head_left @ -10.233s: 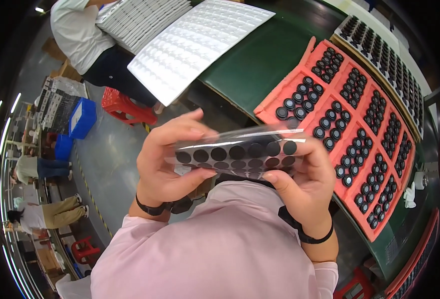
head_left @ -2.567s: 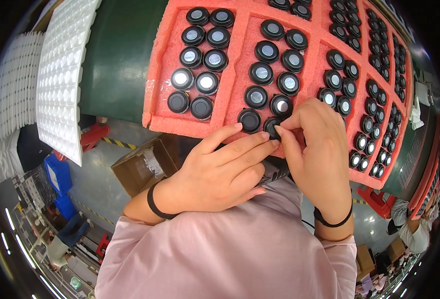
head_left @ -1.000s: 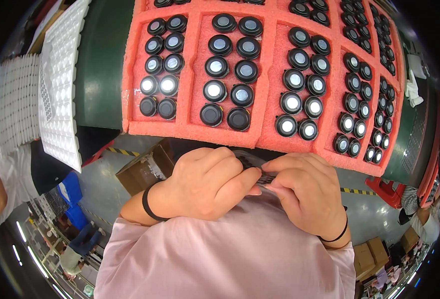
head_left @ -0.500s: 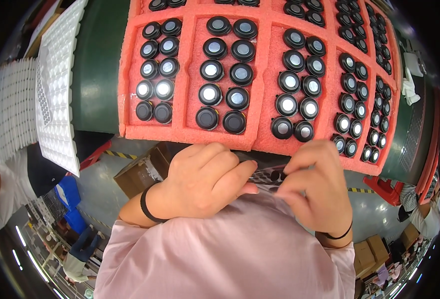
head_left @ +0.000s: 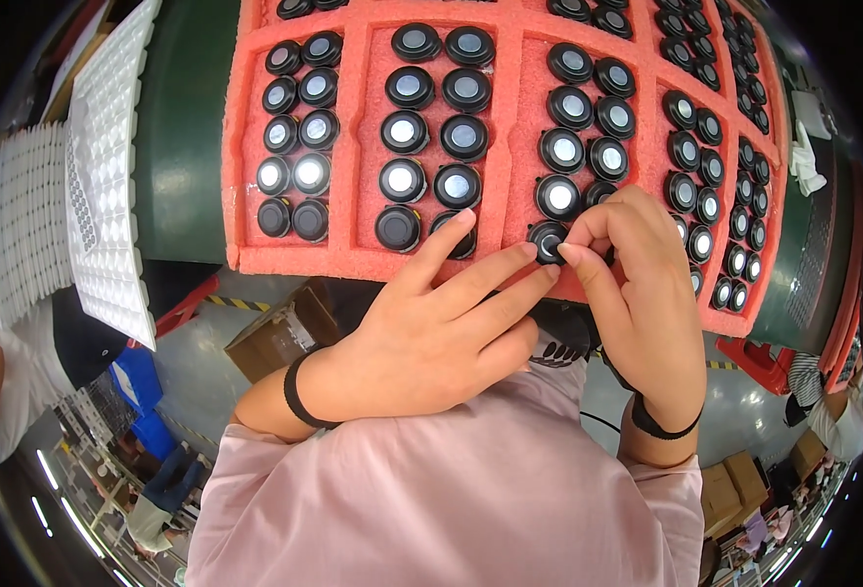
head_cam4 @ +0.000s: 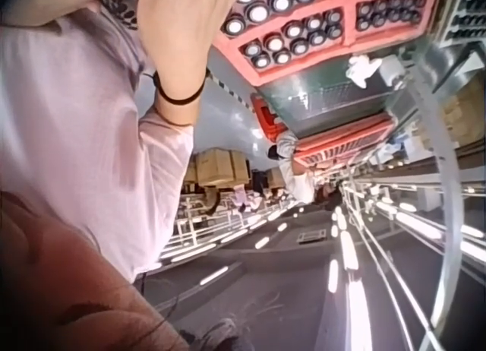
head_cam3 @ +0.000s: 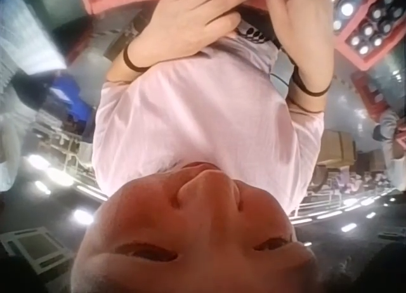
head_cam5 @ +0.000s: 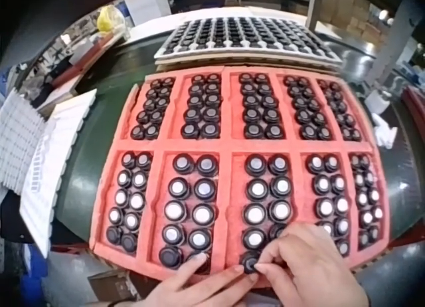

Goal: The person peels small black stickers from a plastic sheet and presses them onto the centers of round black components arranged in a foam tray. Each sticker is applied individually to a component before another is removed from the sheet.

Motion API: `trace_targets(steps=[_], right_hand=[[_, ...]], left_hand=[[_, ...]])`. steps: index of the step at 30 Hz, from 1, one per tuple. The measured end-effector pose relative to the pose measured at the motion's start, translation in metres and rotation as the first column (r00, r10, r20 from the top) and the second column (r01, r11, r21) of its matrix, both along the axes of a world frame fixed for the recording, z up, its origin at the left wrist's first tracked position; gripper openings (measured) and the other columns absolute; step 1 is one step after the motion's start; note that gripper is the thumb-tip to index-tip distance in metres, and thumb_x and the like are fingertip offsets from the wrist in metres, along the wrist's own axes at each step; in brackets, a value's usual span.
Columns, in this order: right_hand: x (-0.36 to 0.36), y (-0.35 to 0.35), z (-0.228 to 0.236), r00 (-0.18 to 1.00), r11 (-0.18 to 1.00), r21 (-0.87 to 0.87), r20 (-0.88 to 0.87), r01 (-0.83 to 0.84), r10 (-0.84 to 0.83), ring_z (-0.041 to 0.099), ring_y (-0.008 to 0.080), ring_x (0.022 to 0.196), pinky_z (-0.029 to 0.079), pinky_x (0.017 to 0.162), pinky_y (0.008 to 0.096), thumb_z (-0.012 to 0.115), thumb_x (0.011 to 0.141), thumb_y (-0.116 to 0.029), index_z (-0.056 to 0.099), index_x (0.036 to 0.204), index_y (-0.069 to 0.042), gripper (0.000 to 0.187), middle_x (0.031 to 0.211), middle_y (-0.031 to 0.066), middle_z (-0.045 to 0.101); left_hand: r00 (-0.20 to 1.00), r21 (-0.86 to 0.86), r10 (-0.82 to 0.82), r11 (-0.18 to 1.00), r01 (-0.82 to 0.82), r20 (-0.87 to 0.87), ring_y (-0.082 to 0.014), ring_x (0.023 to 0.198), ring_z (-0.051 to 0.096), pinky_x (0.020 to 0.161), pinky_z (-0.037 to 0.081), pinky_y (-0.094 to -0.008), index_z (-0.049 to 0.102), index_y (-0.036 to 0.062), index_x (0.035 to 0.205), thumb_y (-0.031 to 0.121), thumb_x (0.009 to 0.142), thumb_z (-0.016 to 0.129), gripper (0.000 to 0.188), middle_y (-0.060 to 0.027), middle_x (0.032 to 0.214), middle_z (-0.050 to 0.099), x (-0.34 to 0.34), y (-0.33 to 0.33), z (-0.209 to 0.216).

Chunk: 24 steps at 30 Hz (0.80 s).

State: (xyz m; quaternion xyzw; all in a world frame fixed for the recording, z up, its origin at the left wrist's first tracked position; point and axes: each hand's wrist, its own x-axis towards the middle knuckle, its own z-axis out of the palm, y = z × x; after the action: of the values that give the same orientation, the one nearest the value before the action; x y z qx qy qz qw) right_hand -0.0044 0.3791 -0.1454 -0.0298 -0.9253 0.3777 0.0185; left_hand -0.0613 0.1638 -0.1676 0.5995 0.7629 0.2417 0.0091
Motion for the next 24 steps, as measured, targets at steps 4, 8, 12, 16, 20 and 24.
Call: trace_targets(steps=[4,8,12,16,20,24], right_hand=[[-0.0009,-0.0022,-0.0008,1.0,1.0,0.017,-0.011,0.001,-0.001,0.053,0.0252,0.078,0.043,0.074,0.0364,0.07,0.086,0.001,0.059,0.09,-0.001,0.012,0.085,0.0089,0.052],[-0.0009,-0.0031,-0.0018,1.0,0.999,0.036,-0.03,0.002,-0.001,0.054,0.026,0.078,0.042,0.074,0.0371,0.07,0.086,0.001,0.059,0.09,-0.002,0.012,0.084,0.0086,0.052],[-0.0007,-0.0046,-0.0026,0.999,0.999,0.053,-0.037,0.013,-0.011,0.054,0.0263,0.078,0.042,0.074,0.0378,0.072,0.086,0.0,0.06,0.09,-0.002,0.013,0.084,0.0083,0.053],[-0.0003,-0.0065,-0.0042,0.998,0.997,0.068,-0.05,0.03,-0.026,0.054,0.0268,0.077,0.042,0.074,0.0386,0.073,0.084,0.0,0.061,0.09,-0.003,0.013,0.083,0.0085,0.053],[0.0005,-0.0078,-0.0071,0.997,0.995,0.093,-0.063,0.046,-0.041,0.055,0.0271,0.077,0.042,0.073,0.0397,0.074,0.083,0.0,0.061,0.088,-0.002,0.014,0.082,0.0085,0.054],[0.0006,-0.0104,-0.0071,0.986,0.981,0.184,-0.164,0.062,-0.032,0.057,0.0279,0.079,0.043,0.074,0.0397,0.075,0.082,0.001,0.062,0.088,-0.003,0.015,0.084,0.0098,0.056]], left_hand=[[1.0,-0.02,-0.001,1.0,0.001,0.002,-0.0293,0.126,0.063,0.115,0.036,-0.0629,0.061,0.0127,0.091,0.04,0.096,0.063,0.028,-0.0094,0.129,0.07,0.0004,0.0005,0.0],[1.0,-0.027,0.002,1.0,-0.002,0.002,-0.0294,0.126,0.063,0.117,0.034,-0.063,0.061,0.0127,0.09,0.04,0.096,0.062,0.028,-0.009,0.128,0.07,0.001,0.0004,0.0003],[1.0,-0.033,0.013,0.999,-0.013,0.004,-0.0294,0.127,0.063,0.119,0.031,-0.0622,0.061,0.0129,0.09,0.039,0.097,0.062,0.027,-0.0088,0.128,0.07,0.0023,0.0,0.0005],[1.0,-0.04,0.017,0.999,-0.016,0.002,-0.0294,0.127,0.063,0.121,0.03,-0.0619,0.061,0.0131,0.09,0.04,0.097,0.061,0.028,-0.0086,0.129,0.07,0.0025,0.0001,0.0007],[1.0,-0.043,0.016,0.999,-0.016,0.009,-0.0295,0.128,0.063,0.121,0.029,-0.0619,0.061,0.013,0.09,0.041,0.098,0.061,0.029,-0.0085,0.129,0.07,0.0031,0.0004,0.0012],[0.999,-0.035,0.024,0.999,-0.024,0.025,-0.03,0.129,0.062,0.121,0.029,-0.0623,0.061,0.0128,0.09,0.04,0.098,0.061,0.029,-0.0091,0.131,0.07,0.0032,0.0006,0.0013]])
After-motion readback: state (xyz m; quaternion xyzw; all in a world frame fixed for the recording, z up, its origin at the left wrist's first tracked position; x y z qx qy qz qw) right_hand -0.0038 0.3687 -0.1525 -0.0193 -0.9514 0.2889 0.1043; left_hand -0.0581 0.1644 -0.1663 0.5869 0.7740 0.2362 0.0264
